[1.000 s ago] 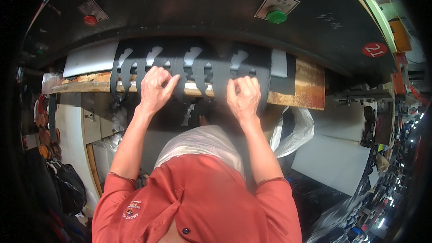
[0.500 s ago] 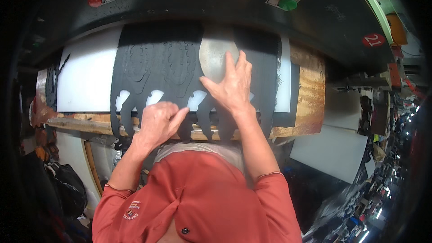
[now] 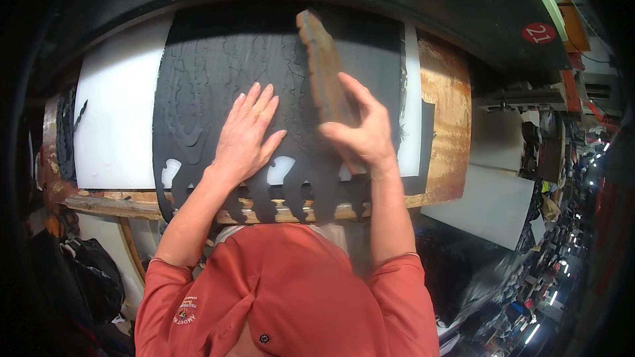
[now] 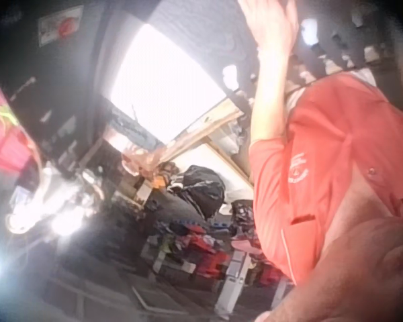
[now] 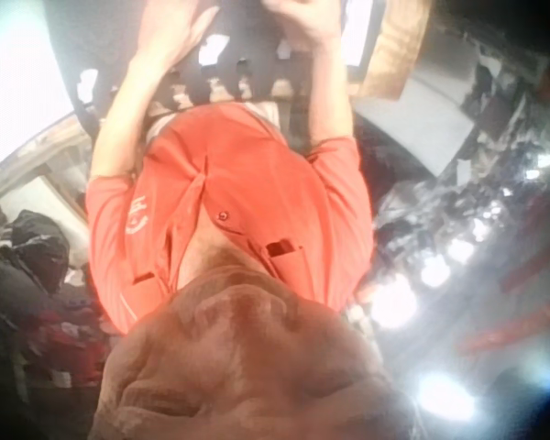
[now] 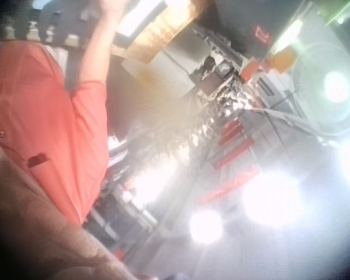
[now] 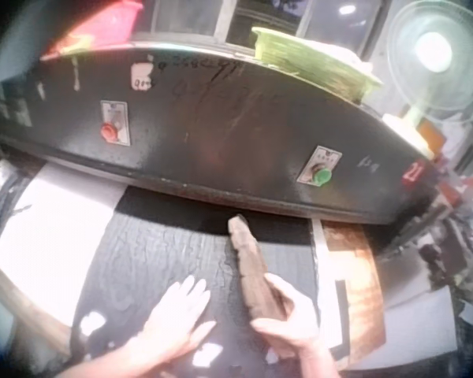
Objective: The person repeatedly peels thin black rubber strips from a larger black sheet on a workbench, then feeds the sheet through a roller machine and continues peeling. The person handles the sheet and strips by hand throughout.
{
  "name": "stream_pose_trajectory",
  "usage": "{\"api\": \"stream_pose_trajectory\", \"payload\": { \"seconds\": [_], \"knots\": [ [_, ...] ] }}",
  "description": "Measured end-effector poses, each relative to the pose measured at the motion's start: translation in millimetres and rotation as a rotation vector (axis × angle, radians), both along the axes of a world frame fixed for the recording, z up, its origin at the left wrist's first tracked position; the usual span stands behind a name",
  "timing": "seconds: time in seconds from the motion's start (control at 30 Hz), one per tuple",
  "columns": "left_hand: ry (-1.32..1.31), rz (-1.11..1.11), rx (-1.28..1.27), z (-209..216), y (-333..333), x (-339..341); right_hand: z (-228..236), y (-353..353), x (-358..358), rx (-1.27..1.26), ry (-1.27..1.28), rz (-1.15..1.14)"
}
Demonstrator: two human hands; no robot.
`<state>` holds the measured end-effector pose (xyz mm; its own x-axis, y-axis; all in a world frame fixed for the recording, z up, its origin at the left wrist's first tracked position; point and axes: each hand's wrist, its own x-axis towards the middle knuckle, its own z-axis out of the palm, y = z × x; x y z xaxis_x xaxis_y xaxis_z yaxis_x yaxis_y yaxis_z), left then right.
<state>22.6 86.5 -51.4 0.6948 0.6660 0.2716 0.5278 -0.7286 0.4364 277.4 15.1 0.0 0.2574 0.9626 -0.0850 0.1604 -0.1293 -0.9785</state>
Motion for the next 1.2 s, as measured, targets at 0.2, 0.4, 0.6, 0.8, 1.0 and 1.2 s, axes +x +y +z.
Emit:
{"api": "stream_pose_trajectory", "payload": {
  "seconds": [0.2, 0.4, 0.6, 0.8, 1.0, 1.2],
  "knots": [
    [0.006, -0.016, -0.003, 3, 3, -31, -1, -32, 30, 0.06, -0.214, -0.123],
    [-0.003, -0.022, -0.007, -1, 1, -38, -13, -18, 19, -0.045, -0.638, -0.191],
    [-0.022, -0.021, -0.003, 4, 4, -35, -23, 9, 10, 0.069, -0.896, -0.103],
    [-0.078, -0.004, -0.004, -3, 1, -36, -29, 9, 13, 0.051, -0.958, -0.09],
    [-0.239, 0.0, 0.024, 11, 2, -40, -28, 0, 10, 0.148, -0.97, -0.151],
    [-0.452, -0.051, -0.267, 37, -82, -80, -48, -35, -7, 0.2, -0.747, -0.358]
  ]
}}
